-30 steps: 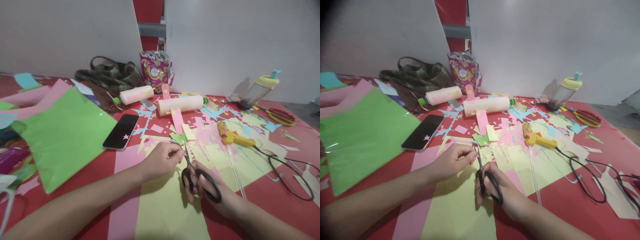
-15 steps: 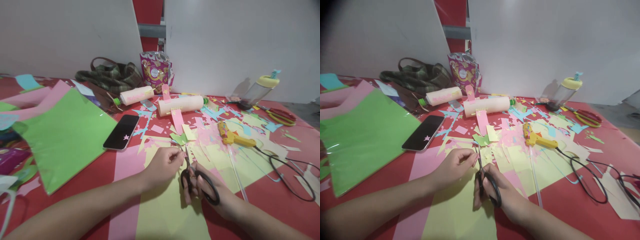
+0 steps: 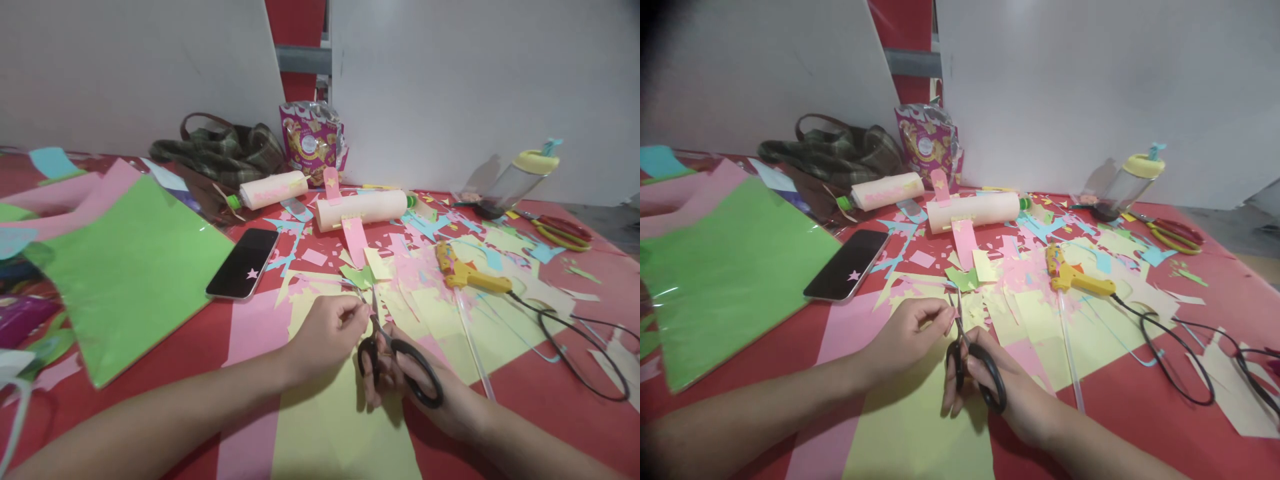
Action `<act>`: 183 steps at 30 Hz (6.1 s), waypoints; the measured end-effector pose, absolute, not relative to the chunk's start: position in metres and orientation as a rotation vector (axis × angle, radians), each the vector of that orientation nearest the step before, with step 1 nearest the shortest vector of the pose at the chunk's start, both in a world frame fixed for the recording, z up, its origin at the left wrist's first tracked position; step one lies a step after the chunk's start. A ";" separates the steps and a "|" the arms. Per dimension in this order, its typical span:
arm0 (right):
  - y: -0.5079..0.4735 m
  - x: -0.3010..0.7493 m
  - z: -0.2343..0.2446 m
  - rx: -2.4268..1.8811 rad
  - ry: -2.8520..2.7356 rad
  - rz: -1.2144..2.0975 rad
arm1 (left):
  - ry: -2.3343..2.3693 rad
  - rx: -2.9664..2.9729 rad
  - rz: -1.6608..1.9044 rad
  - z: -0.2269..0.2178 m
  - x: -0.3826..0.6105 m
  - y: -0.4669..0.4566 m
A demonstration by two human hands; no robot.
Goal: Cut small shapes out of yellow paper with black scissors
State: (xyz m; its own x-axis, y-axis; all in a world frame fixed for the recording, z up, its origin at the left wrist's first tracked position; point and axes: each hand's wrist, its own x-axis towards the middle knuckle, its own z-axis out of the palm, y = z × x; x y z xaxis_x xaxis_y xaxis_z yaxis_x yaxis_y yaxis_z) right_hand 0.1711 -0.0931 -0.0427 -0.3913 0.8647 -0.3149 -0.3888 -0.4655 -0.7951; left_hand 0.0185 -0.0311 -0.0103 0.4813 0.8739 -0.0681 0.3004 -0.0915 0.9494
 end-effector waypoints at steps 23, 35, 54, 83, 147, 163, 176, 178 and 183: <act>-0.089 0.160 -0.031 -0.702 -0.870 2.032 | 0.839 1.221 0.602 -0.022 0.020 -0.043; -0.091 0.161 -0.033 -0.762 -0.951 2.026 | 0.844 1.208 0.615 -0.024 0.018 -0.043; -0.092 0.159 -0.022 -0.942 -1.117 1.962 | 0.869 1.228 0.603 -0.023 0.020 -0.044; -0.077 0.163 -0.029 -1.206 -0.891 1.414 | 0.941 1.788 0.551 -0.023 0.024 -0.042; -0.076 0.161 -0.031 -1.216 -1.045 1.316 | 1.191 2.584 0.266 -0.022 -0.029 -0.001; -0.081 0.159 -0.031 -1.132 -1.049 1.499 | 1.029 2.524 0.445 -0.023 -0.015 -0.012; -0.082 0.157 -0.036 -1.119 -1.135 1.427 | 1.118 2.035 0.526 -0.014 0.019 0.033; -0.083 0.158 -0.035 -1.126 -1.143 1.422 | 1.161 2.125 0.451 -0.014 0.029 0.041; -0.084 0.158 -0.034 -1.113 -1.134 1.420 | 1.182 2.166 0.424 -0.019 0.049 0.049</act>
